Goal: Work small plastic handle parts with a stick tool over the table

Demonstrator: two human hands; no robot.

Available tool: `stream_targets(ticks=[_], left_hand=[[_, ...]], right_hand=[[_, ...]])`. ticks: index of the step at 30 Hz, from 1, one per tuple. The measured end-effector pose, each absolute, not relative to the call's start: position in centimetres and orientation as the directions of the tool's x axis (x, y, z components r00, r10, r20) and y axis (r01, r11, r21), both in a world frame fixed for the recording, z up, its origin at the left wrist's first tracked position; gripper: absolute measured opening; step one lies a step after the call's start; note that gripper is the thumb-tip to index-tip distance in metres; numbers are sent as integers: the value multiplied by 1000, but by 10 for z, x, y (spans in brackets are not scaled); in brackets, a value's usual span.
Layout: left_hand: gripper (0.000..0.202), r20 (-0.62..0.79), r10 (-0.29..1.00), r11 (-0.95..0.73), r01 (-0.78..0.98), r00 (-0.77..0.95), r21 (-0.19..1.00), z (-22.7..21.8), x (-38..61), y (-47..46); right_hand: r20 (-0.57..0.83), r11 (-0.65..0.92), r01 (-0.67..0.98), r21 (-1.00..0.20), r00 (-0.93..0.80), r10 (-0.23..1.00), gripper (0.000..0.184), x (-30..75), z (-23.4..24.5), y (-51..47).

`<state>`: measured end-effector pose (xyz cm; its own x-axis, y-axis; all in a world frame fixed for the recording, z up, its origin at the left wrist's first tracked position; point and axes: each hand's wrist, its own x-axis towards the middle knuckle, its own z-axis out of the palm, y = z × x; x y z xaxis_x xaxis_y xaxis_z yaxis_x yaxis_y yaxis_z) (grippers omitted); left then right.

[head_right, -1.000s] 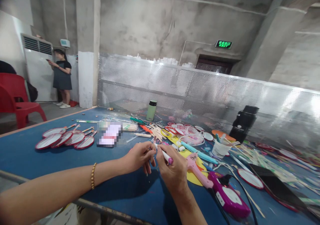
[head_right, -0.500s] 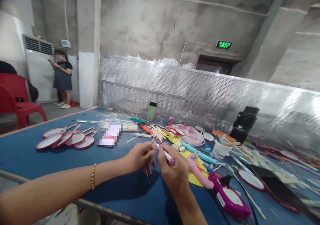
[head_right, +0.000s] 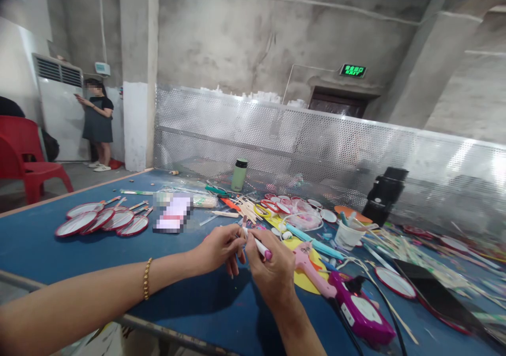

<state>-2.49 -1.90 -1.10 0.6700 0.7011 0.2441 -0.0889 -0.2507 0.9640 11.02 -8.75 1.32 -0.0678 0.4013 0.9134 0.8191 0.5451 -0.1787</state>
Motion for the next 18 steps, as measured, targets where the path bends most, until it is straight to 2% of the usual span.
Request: stream_targets(ticks=[18], left_hand=[[23,232,709,-269,-49,666,962,-10,-25,-20]], right_hand=[[926,534,825,-186,-35,375,10,110,14,-87]])
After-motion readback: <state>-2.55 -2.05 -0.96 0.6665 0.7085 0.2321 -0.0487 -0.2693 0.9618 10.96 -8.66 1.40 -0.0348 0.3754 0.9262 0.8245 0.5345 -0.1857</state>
